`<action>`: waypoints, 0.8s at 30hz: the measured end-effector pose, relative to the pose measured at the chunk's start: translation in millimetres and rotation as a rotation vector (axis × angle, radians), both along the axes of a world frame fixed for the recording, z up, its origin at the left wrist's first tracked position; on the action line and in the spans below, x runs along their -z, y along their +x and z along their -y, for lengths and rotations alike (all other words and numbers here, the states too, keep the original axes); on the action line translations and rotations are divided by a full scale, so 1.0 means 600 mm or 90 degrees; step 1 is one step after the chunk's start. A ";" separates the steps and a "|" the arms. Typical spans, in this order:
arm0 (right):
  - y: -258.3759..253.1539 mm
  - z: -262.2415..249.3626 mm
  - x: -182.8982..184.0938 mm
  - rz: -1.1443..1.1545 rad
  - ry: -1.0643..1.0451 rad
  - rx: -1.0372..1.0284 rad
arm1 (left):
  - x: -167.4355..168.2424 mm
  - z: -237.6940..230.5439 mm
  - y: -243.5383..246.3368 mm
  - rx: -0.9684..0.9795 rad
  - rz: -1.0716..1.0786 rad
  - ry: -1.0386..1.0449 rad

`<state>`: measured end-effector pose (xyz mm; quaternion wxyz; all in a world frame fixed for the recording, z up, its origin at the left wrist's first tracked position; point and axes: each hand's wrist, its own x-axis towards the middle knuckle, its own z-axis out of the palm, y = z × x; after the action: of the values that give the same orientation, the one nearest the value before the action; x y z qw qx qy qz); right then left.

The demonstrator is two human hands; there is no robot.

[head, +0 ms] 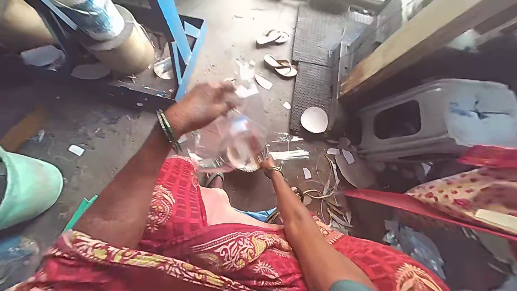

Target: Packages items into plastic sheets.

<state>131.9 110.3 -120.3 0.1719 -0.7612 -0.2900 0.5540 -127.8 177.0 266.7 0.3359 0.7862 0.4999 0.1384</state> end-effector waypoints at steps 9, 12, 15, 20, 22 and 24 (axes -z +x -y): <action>0.037 -0.150 -0.396 -0.155 0.291 -0.171 | -0.012 -0.009 0.014 0.029 0.045 -0.059; 0.029 -0.138 -0.519 -0.337 0.337 -0.280 | -0.004 -0.013 0.017 -0.001 0.011 0.031; 0.019 -0.082 -0.589 -0.297 0.377 -0.287 | -0.008 -0.010 0.034 -0.024 0.046 0.087; 0.059 0.028 -0.645 -0.227 0.492 -0.024 | -0.024 -0.001 0.039 0.038 0.100 0.065; 0.087 0.054 -0.640 -0.227 0.538 -0.002 | -0.013 -0.005 0.034 0.071 0.036 0.044; 0.094 0.074 -0.622 -0.217 0.557 -0.028 | 0.002 -0.001 0.039 0.103 -0.006 0.022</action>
<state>188.2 65.7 252.7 0.5102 -0.5092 -0.4800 0.5000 -104.4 177.6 265.6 0.3298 0.8303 0.4341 0.1156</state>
